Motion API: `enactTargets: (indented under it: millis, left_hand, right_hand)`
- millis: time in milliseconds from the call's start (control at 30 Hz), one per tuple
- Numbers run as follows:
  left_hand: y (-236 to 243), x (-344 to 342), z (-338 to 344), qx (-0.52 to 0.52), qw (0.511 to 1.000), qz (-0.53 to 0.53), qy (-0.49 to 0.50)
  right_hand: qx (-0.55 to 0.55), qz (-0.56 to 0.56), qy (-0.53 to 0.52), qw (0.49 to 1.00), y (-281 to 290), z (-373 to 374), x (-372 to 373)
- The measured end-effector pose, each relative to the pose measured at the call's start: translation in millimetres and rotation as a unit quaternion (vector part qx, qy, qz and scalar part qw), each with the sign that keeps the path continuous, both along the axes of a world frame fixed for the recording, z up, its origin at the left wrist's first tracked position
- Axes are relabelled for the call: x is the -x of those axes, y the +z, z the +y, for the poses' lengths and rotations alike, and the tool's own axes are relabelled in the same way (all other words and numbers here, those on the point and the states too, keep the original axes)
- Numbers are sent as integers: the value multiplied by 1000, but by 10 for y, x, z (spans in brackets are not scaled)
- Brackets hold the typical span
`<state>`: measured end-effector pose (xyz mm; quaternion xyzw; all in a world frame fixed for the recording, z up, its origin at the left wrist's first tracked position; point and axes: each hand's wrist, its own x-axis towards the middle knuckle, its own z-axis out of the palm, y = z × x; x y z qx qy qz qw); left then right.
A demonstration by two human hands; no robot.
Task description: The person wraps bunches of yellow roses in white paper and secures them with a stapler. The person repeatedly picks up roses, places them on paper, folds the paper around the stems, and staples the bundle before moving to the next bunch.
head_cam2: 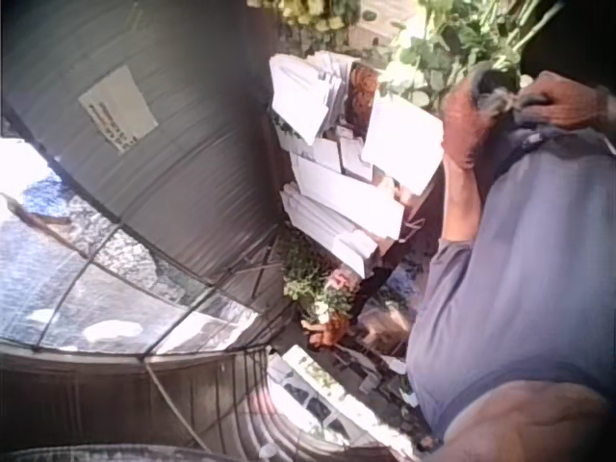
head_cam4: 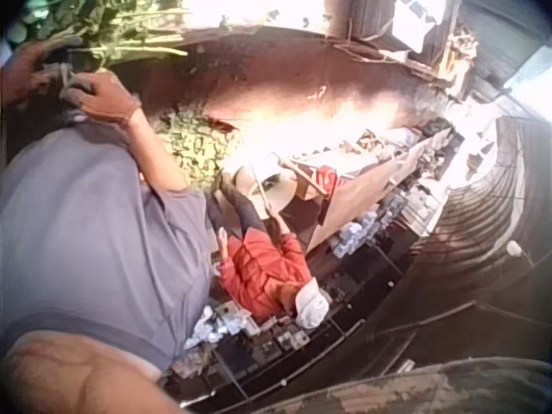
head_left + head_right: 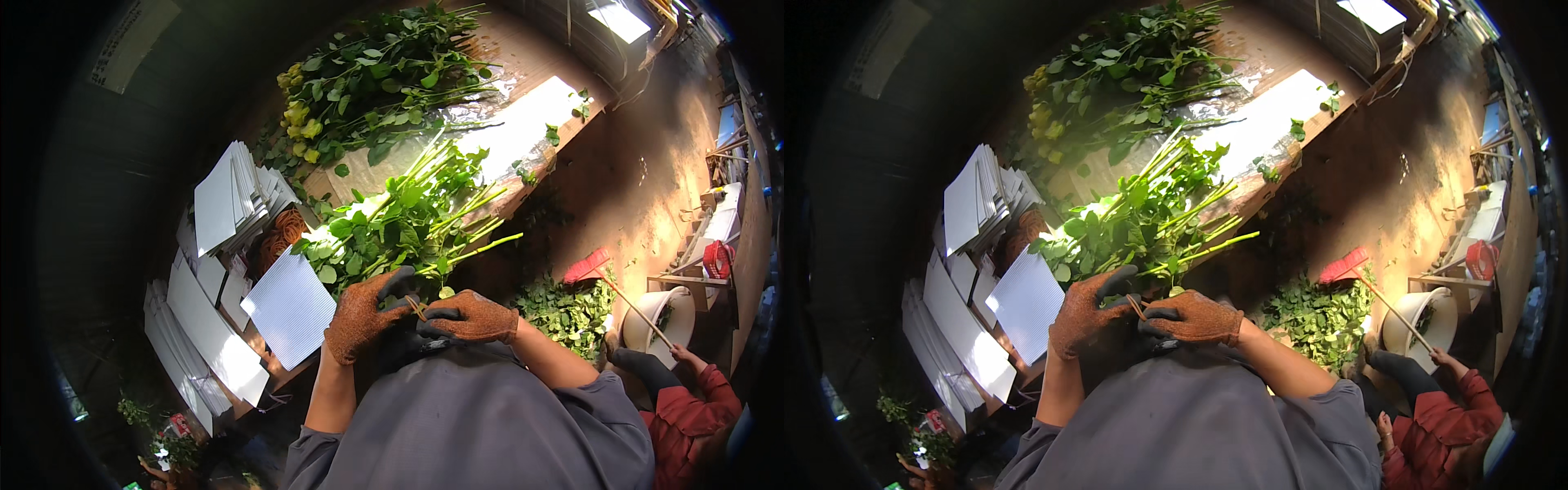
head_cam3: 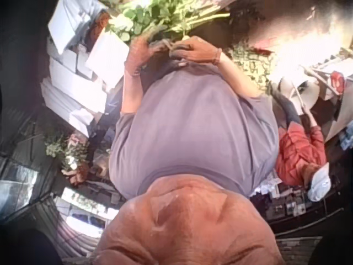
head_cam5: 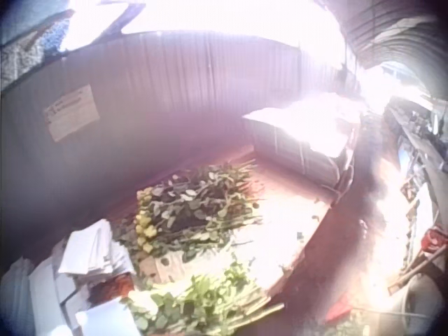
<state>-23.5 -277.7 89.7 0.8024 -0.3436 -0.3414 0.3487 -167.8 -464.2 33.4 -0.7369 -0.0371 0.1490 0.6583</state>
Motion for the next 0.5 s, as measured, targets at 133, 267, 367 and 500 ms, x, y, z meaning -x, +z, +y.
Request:
enactTargets:
  millis: [133,267,367,500]
  left_hand:
    - [146,-51,-255,33,998,48,4]
    - [112,-336,-663,-13,976,-175,-129]
    - [8,-376,-1019,-67,939,-286,-180]
    - [-385,-443,-1320,-144,870,-433,-187]
  right_hand:
    - [-279,183,-426,841,-727,-585,622]
    - [-391,118,-530,743,-1025,-1121,635]
    - [42,-128,-386,913,-1040,-1153,410]
    - [-139,120,-163,969,-1085,-753,360]
